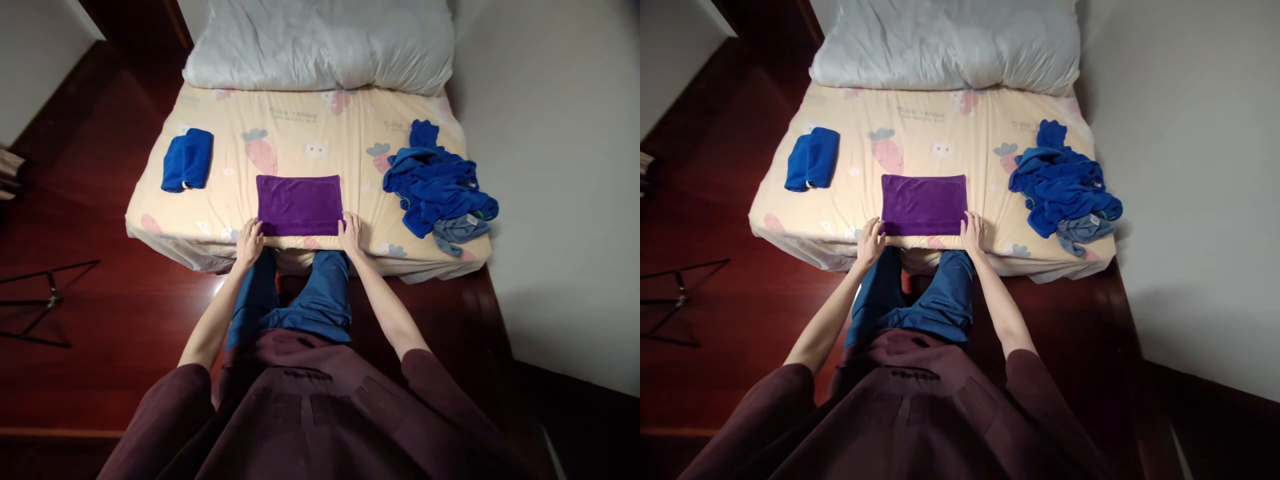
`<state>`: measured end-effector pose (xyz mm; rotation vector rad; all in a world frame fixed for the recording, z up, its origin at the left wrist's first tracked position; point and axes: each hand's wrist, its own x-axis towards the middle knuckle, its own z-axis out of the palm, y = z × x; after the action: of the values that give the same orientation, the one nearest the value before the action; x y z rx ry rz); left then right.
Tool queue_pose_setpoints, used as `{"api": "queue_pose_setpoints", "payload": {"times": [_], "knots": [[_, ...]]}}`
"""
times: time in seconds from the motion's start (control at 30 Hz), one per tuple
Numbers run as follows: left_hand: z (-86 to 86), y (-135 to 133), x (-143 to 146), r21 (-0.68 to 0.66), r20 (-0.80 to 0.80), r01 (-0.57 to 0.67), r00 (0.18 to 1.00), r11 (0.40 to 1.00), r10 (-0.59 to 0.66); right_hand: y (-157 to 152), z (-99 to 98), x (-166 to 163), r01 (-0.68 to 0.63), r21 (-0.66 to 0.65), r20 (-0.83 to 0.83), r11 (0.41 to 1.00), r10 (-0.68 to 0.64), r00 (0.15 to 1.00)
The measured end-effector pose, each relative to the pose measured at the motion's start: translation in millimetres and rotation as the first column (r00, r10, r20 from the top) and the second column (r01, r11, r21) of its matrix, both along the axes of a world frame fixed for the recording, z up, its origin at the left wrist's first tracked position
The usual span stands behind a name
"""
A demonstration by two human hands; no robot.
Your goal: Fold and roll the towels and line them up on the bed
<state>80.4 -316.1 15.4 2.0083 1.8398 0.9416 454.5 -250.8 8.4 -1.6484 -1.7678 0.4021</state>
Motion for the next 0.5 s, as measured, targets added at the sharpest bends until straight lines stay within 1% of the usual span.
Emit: {"api": "queue_pose_setpoints", "payload": {"times": [0.07,0.1,0.13,0.2,0.27,0.37,0.5], "knots": [[0.3,-4,5,-0.037,-0.067,0.149,0.986,0.988,-0.151,-14,7.9,-3,-0.186,-0.032,0.1,0.982,0.189,0.977],[-1.2,-3,7,-0.059,-0.089,0.19,0.977,0.98,-0.194,-19,9.7,-5,-0.259,-0.066,0.141,0.964,0.266,0.954],[-3.8,0,9,-0.08,-0.105,0.207,0.971,0.975,-0.214,-22,10.2,-7,-0.311,-0.107,0.175,0.944,0.326,0.929],[-10.8,6,12,-0.119,-0.124,0.192,0.971,0.974,-0.206,-24,7.7,-8,-0.353,-0.186,0.221,0.917,0.39,0.894],[-18.3,13,14,-0.147,-0.132,0.159,0.975,0.976,-0.179,-22,2.8,-8,-0.339,-0.238,0.25,0.91,0.395,0.884],[-26.5,21,12,-0.163,-0.141,0.141,0.976,0.977,-0.165,-15,-3.8,-6,-0.298,-0.25,0.263,0.921,0.361,0.895],[-29.8,33,13,-0.178,-0.185,0.14,0.967,0.974,-0.173,-5,-7.4,-9,-0.243,-0.264,0.272,0.933,0.314,0.91]]}}
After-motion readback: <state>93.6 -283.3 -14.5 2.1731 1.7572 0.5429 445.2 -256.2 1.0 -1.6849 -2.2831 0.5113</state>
